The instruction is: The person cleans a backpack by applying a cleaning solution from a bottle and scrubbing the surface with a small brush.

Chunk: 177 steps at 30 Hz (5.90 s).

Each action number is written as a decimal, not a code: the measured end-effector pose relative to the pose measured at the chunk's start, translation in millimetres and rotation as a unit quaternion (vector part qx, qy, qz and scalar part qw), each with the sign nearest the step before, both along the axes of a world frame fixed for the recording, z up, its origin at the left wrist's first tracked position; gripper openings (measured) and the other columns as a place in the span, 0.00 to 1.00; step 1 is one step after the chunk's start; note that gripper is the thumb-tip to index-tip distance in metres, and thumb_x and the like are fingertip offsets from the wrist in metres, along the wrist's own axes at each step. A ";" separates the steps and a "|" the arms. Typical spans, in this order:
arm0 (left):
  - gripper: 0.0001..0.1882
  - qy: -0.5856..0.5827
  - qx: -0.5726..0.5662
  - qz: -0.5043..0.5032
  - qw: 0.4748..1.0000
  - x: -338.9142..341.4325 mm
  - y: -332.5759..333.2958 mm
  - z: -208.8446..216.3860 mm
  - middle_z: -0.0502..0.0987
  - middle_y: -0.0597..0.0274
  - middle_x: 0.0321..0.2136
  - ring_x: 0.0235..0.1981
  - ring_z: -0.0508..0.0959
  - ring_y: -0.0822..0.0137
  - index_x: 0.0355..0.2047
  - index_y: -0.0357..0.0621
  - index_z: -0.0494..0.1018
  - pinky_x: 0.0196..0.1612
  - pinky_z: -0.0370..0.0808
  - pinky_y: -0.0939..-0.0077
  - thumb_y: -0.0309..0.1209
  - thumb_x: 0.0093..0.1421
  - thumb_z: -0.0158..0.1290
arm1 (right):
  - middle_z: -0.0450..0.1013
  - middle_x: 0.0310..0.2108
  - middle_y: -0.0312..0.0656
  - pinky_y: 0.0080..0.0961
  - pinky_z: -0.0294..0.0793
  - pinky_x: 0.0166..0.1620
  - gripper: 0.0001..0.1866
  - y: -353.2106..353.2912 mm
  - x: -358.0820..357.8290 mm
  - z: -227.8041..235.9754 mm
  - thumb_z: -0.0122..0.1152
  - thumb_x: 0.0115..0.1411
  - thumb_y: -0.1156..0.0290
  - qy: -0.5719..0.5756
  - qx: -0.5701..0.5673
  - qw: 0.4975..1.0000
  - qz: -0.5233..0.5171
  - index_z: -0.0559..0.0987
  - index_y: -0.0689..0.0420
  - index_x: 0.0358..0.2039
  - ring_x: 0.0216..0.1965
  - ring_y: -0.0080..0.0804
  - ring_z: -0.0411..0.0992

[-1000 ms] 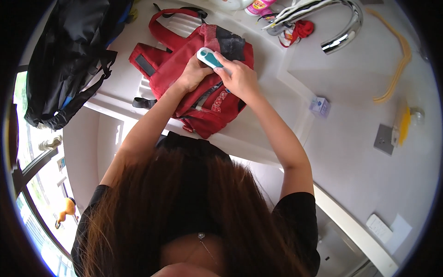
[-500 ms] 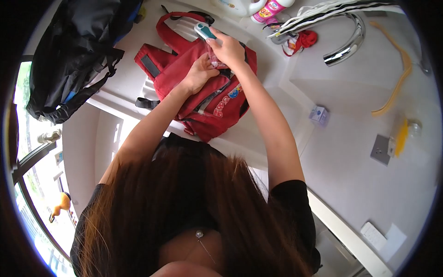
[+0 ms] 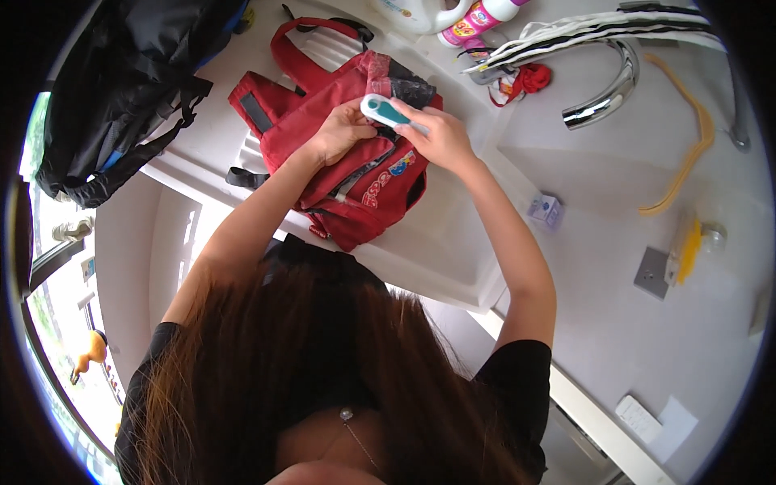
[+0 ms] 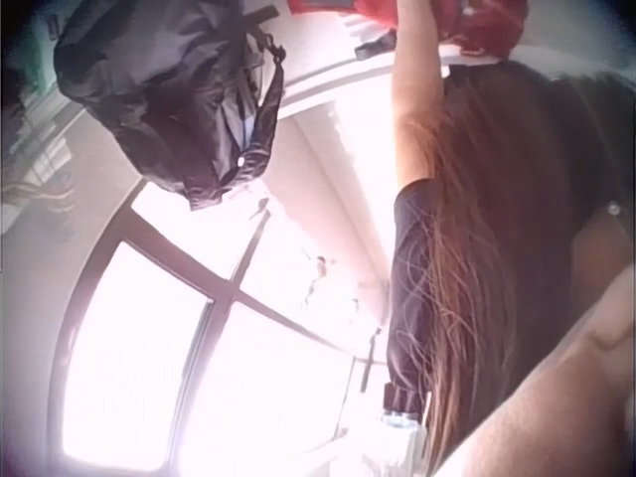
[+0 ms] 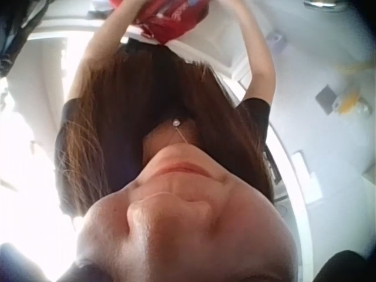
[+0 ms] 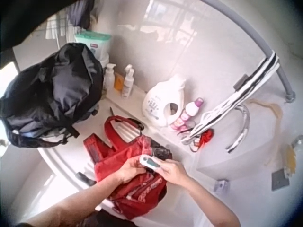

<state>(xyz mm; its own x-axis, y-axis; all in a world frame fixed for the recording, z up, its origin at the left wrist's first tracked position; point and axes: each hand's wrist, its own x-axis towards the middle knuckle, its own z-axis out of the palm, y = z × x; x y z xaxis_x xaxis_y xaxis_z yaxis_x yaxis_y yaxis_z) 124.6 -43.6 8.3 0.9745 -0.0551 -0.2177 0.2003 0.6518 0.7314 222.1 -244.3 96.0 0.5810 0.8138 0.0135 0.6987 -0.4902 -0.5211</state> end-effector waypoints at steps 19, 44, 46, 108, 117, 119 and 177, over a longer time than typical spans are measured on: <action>0.25 -0.003 -0.029 -0.012 1.000 -2.7 7.3 -2.9 0.79 0.67 0.39 0.41 0.80 0.70 0.52 0.37 0.74 0.46 0.78 0.76 0.07 0.54 0.53 | 0.68 0.21 0.39 0.35 0.72 0.27 0.27 -2.4 -1.6 -18.2 0.68 0.62 0.61 -0.067 0.051 0.996 0.023 0.77 0.37 0.63 0.21 0.38 0.71; 0.22 0.028 0.007 0.017 0.999 -1.3 4.2 0.5 0.80 0.59 0.45 0.50 0.81 0.62 0.51 0.37 0.74 0.55 0.79 0.67 0.08 0.56 0.57 | 0.72 0.23 0.39 0.39 0.76 0.30 0.26 40.9 -8.5 -13.9 0.63 0.65 0.55 -0.063 -0.015 0.998 0.025 0.75 0.28 0.64 0.25 0.42 0.76; 0.22 0.016 0.003 0.019 1.000 0.0 3.0 1.3 0.79 0.58 0.46 0.51 0.81 0.61 0.50 0.37 0.73 0.55 0.79 0.66 0.09 0.56 0.58 | 0.72 0.23 0.38 0.39 0.76 0.30 0.26 43.4 -11.2 -15.5 0.63 0.65 0.55 -0.059 0.003 0.998 0.012 0.75 0.28 0.64 0.25 0.42 0.76; 0.16 -0.039 0.483 0.101 0.869 -0.5 -8.5 12.5 0.81 0.59 0.29 0.30 0.79 0.71 0.53 0.37 0.75 0.37 0.76 0.73 0.29 0.66 0.56 | 0.81 0.40 0.53 0.42 0.77 0.48 0.35 73.6 -6.6 -29.8 0.72 0.51 0.39 0.124 0.154 0.928 -0.316 0.81 0.58 0.47 0.45 0.53 0.80; 0.46 0.151 0.089 0.013 0.984 14.2 8.7 45.2 0.71 0.42 0.61 0.61 0.73 0.51 0.64 0.27 0.65 0.62 0.72 0.56 0.64 0.69 0.42 | 0.77 0.21 0.39 0.29 0.75 0.32 0.12 55.5 -9.2 -33.2 0.66 0.53 0.67 0.232 0.235 0.867 -0.374 0.81 0.64 0.32 0.26 0.21 0.75; 0.54 0.193 0.066 -0.026 0.979 27.2 12.6 64.2 0.72 0.42 0.60 0.60 0.74 0.51 0.64 0.26 0.64 0.61 0.72 0.55 0.71 0.65 0.39 | 0.77 0.21 0.42 0.30 0.75 0.33 0.12 51.5 -13.3 -24.1 0.65 0.52 0.68 0.200 0.241 0.883 -0.349 0.82 0.63 0.34 0.25 0.25 0.75; 0.29 0.130 -0.344 0.097 0.925 7.5 15.0 -23.6 0.81 0.58 0.39 0.36 0.83 0.64 0.47 0.45 0.74 0.31 0.81 0.73 0.57 0.72 0.38 | 0.76 0.25 0.41 0.39 0.76 0.30 0.25 115.8 0.2 12.5 0.63 0.64 0.52 -0.040 -0.016 0.989 0.141 0.77 0.28 0.62 0.26 0.43 0.76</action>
<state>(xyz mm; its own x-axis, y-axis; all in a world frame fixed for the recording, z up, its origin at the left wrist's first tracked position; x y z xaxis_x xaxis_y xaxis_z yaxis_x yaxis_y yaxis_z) 132.1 -28.6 -15.3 0.9005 -0.0965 -0.4239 0.1404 0.9874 0.0736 222.3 -128.5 108.5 0.3293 0.9439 0.0230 0.8485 -0.2851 -0.4457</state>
